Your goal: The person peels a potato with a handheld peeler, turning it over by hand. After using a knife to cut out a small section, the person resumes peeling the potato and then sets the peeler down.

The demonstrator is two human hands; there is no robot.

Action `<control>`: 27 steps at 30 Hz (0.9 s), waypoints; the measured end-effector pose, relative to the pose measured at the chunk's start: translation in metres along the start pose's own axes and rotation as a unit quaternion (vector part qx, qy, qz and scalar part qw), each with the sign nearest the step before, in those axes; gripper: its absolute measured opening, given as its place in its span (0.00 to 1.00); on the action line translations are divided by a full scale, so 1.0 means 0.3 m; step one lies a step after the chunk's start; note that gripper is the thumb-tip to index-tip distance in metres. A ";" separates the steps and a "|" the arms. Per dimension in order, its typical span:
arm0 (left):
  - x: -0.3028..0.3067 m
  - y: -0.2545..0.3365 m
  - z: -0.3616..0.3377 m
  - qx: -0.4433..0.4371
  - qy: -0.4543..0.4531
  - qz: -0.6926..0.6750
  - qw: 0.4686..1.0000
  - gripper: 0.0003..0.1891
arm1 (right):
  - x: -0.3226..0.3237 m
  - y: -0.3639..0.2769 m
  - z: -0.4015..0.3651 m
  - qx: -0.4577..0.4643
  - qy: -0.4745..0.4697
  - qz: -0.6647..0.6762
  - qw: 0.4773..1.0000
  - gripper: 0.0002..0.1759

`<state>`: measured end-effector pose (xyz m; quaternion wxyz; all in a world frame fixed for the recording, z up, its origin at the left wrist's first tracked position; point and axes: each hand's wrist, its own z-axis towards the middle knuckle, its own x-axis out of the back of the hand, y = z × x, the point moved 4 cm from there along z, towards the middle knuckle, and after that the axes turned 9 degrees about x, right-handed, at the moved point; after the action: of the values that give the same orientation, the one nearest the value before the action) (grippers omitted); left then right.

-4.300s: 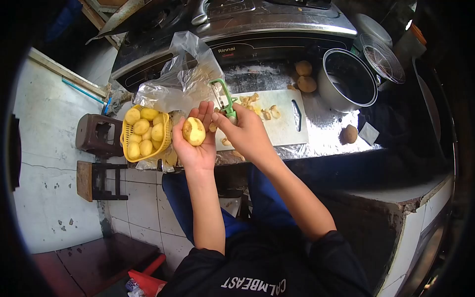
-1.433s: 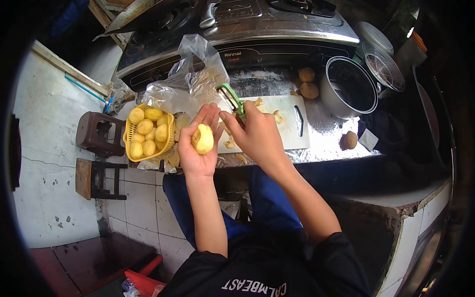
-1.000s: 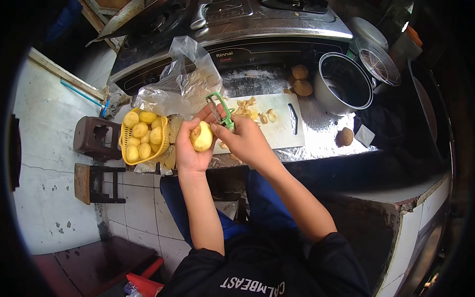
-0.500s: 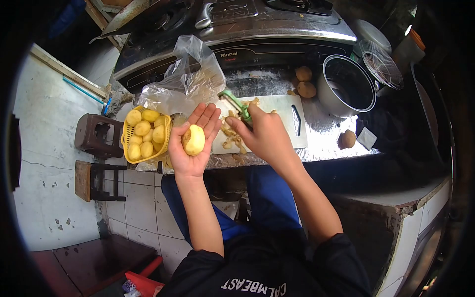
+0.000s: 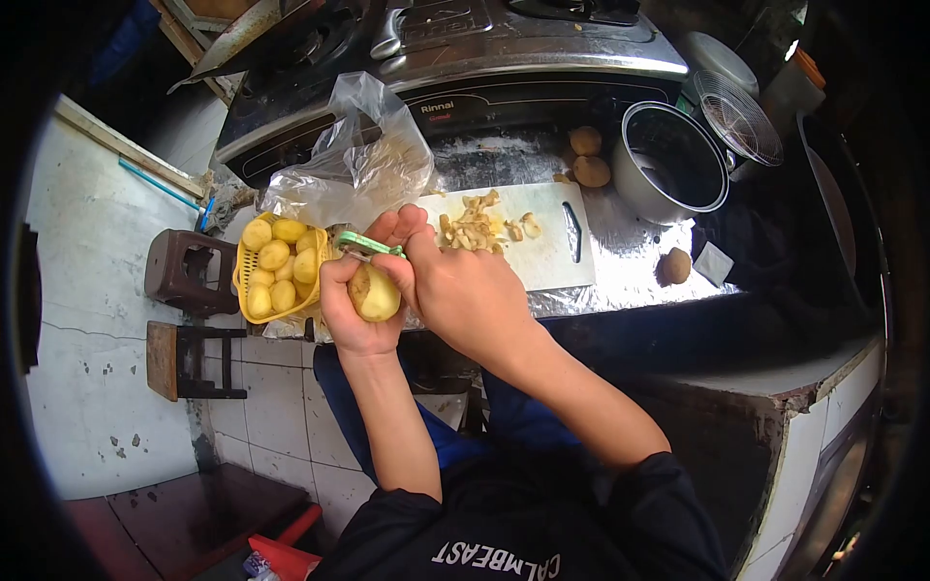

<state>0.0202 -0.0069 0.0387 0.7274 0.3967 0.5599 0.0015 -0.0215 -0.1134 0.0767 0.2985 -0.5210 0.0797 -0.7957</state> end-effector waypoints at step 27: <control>-0.025 -0.032 0.021 -0.087 0.080 0.076 0.990 0.35 | -0.039 0.063 0.030 -0.200 0.132 0.399 0.885 0.19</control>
<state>0.0181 -0.0205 0.0396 0.7099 0.3717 0.5822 0.1373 -0.0029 -0.1206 0.0633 0.4665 -0.3837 0.4770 -0.6384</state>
